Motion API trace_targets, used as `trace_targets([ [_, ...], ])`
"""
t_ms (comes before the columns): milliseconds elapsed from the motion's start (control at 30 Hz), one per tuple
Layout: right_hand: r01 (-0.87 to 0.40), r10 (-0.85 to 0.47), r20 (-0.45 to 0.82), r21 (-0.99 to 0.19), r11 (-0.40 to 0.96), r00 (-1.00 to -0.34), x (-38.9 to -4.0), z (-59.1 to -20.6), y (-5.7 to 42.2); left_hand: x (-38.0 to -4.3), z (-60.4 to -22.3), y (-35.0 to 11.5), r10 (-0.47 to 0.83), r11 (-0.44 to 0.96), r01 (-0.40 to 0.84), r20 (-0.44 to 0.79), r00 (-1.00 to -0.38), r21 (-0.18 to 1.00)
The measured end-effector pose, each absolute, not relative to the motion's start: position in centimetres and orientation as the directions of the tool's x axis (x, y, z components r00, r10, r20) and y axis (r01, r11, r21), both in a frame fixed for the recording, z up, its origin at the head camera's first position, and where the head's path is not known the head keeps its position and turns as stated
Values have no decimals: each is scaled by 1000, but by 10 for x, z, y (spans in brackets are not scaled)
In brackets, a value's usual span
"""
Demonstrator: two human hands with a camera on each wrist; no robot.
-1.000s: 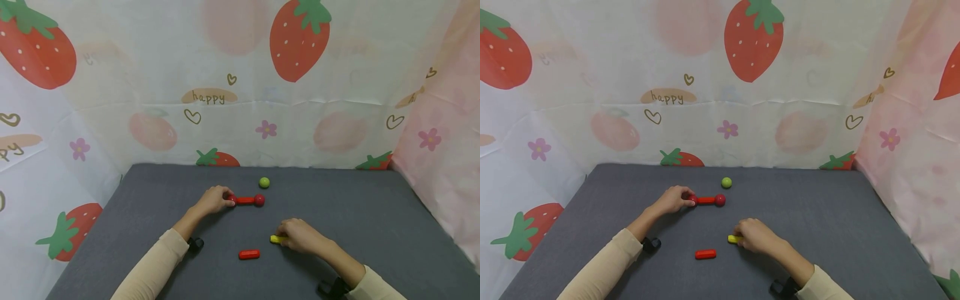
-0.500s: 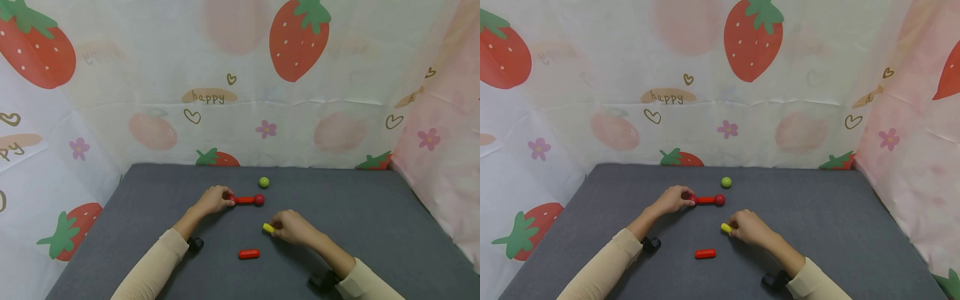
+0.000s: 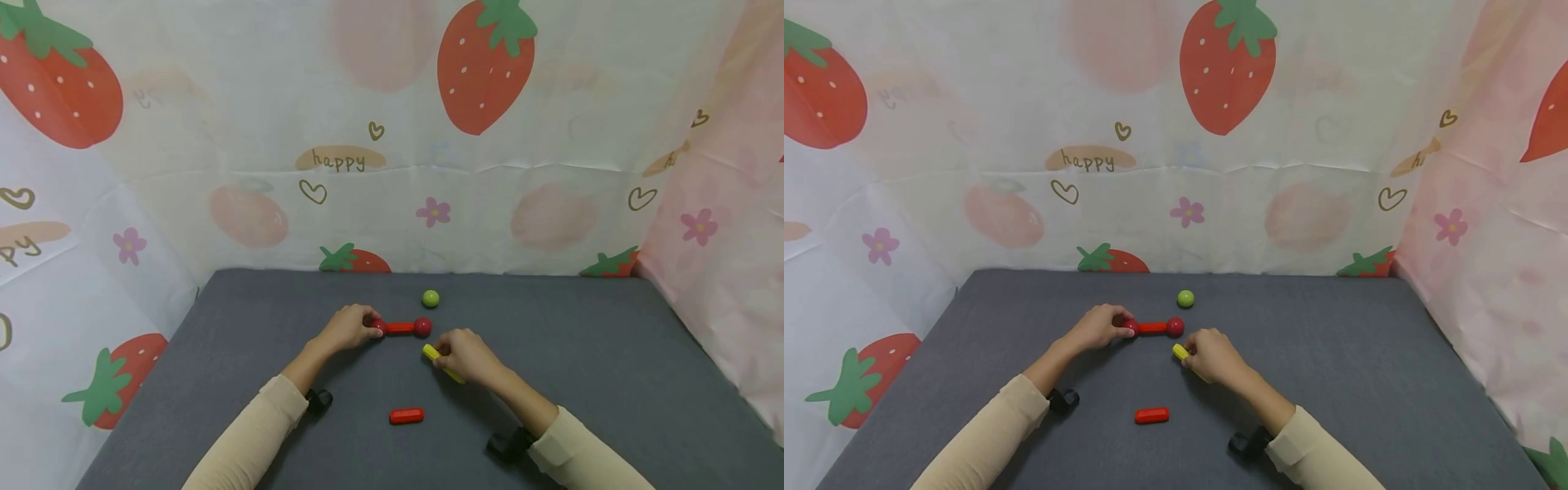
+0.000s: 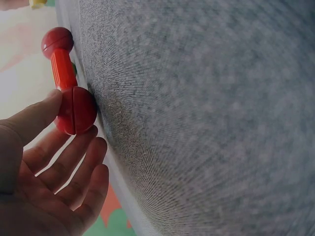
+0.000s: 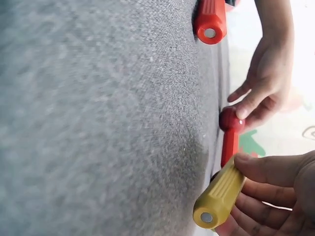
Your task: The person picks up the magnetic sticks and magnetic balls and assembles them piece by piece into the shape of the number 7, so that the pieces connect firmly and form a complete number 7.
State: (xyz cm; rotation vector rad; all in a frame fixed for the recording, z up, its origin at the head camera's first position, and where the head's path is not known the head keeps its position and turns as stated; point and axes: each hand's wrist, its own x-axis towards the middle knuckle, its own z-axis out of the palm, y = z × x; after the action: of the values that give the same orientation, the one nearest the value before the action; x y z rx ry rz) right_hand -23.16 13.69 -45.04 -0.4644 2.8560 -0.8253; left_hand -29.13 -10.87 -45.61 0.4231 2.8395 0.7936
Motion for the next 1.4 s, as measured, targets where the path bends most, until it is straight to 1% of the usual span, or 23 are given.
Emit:
trace_targets([
  [233,-195,-249,-27,-544,816,-968,-236,-450,130,-292,-457,-109,316,818,229,-79,-946,528],
  [500,-155,-203,-31,-536,830,-979,-240,-451,125,-291,-457,-109,320,815,230,-82,-944,532],
  [800,-129,-174,-35,-529,839,-984,-241,-450,117,-291,-458,-109,316,815,227,-81,-945,534],
  [1400,-98,-154,-47,-583,806,-987,-241,-453,113,-291,-457,-109,320,813,231,-79,-944,535],
])
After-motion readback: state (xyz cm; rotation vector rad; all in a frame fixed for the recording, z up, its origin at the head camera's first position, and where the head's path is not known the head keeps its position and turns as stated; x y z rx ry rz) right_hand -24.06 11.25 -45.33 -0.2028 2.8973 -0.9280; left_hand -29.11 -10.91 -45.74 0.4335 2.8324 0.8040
